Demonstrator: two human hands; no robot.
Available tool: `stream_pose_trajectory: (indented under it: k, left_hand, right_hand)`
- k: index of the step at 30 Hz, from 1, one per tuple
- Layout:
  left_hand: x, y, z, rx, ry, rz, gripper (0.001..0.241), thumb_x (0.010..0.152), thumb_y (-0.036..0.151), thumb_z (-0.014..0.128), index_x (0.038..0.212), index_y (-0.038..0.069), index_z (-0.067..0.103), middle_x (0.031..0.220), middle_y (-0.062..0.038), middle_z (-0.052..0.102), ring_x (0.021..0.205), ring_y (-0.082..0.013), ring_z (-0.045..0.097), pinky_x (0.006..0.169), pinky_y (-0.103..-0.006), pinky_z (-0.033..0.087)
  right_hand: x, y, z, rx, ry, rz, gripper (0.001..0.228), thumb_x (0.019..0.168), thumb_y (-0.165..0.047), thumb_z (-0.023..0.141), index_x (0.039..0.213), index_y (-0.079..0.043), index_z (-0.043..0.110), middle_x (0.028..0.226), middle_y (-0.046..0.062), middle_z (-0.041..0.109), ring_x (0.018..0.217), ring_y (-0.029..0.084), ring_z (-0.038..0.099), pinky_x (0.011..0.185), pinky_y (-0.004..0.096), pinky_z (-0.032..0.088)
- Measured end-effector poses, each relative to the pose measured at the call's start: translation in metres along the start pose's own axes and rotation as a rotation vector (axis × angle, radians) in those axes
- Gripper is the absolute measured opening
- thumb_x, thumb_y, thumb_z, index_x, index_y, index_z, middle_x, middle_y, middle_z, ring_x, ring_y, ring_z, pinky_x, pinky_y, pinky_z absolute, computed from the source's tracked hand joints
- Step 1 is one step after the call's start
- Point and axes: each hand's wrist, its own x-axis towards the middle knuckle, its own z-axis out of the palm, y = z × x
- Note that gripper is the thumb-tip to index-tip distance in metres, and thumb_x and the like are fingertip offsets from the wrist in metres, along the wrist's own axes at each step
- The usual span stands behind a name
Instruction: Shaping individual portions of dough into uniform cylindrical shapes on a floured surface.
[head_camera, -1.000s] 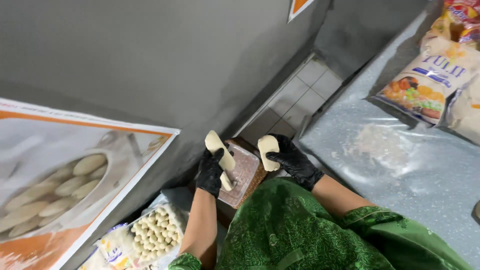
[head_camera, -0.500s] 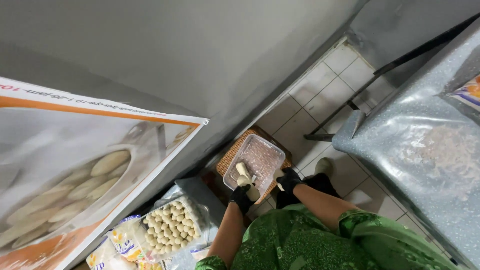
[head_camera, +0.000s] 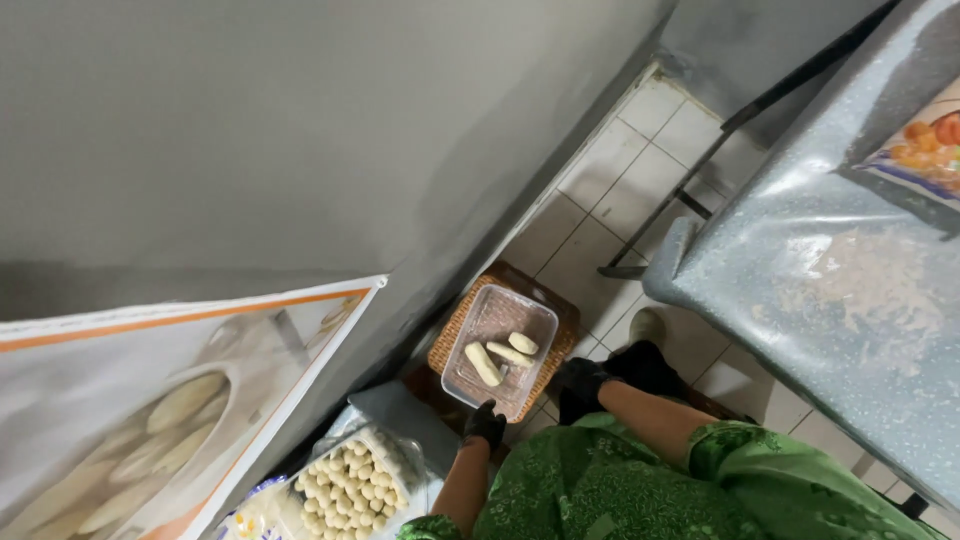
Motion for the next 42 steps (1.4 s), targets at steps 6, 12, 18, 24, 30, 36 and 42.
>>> stream_pose_trajectory:
  k: [6,12,18,24,30,36,42]
  left_hand:
    - [-0.096,0.106,0.027,-0.198,-0.089,0.463,0.044,0.090,0.032,0.072,0.132,0.019,0.072,0.138,-0.003,0.070,0.131,-0.0219,0.062,0.113,-0.0361,0.049]
    - [-0.226,0.233,0.074,-0.187,-0.310,0.820,0.038,0.097,0.028,0.062,0.131,0.013,0.069,0.134,-0.006,0.071,0.126,-0.0202,0.065,0.110,-0.0337,0.050]
    - [-0.360,0.311,0.156,-0.059,-0.860,1.146,0.032,0.101,0.020,0.059,0.129,0.006,0.067,0.139,-0.014,0.066,0.128,-0.0274,0.065,0.113,-0.0400,0.050]
    - [-0.384,0.337,0.222,0.079,-1.050,0.987,0.034,0.099,0.018,0.063,0.130,0.006,0.066,0.135,-0.015,0.069,0.123,-0.0268,0.070,0.108,-0.0390,0.055]
    - [-0.390,0.364,0.237,0.221,-0.947,0.937,0.043,0.095,0.023,0.066,0.135,0.010,0.067,0.132,-0.013,0.076,0.123,-0.0251,0.071,0.103,-0.0364,0.052]
    - [-0.357,0.362,0.242,0.120,-0.879,0.572,0.048,0.091,0.007,0.063,0.138,-0.003,0.066,0.126,-0.023,0.076,0.099,-0.0224,0.071,0.082,-0.0226,0.052]
    - [-0.237,0.334,0.243,0.084,-1.369,0.065,0.027,0.104,0.022,0.058,0.124,0.003,0.054,0.095,-0.012,0.052,0.063,-0.0119,0.049,0.049,-0.0202,0.037]
  right_hand:
    - [-0.104,-0.084,-0.005,-0.578,0.015,-0.184,0.065,0.091,-0.051,0.066,0.149,-0.024,0.054,0.154,0.001,0.053,0.131,0.020,0.058,0.109,0.031,0.049]
    - [-0.291,-0.144,-0.094,-0.395,0.203,-0.976,0.034,0.102,-0.023,0.054,0.131,-0.010,0.066,0.132,0.009,0.069,0.119,0.024,0.066,0.103,0.036,0.054]
    - [-0.443,-0.063,-0.316,-0.489,1.169,-1.199,0.027,0.100,-0.018,0.061,0.125,-0.020,0.069,0.108,0.009,0.075,0.096,0.031,0.071,0.081,0.042,0.056]
    - [-0.428,0.097,-0.500,-0.364,1.609,-0.339,0.053,0.098,-0.044,0.050,0.142,-0.019,0.061,0.138,0.013,0.064,0.127,0.040,0.057,0.107,0.053,0.044]
    - [-0.403,0.152,-0.487,-0.137,1.498,-0.187,0.066,0.100,-0.053,0.030,0.160,-0.025,0.032,0.172,0.010,0.020,0.159,0.034,0.012,0.126,0.058,0.005]
    - [-0.405,0.143,-0.430,-0.019,1.637,-0.280,0.069,0.101,-0.049,0.027,0.165,-0.025,0.017,0.175,0.011,0.004,0.160,0.036,0.003,0.126,0.056,0.005]
    - [-0.403,0.137,-0.415,-0.001,1.702,-0.250,0.072,0.099,-0.046,0.030,0.166,-0.027,0.013,0.176,0.012,0.002,0.161,0.036,0.003,0.124,0.056,0.015]
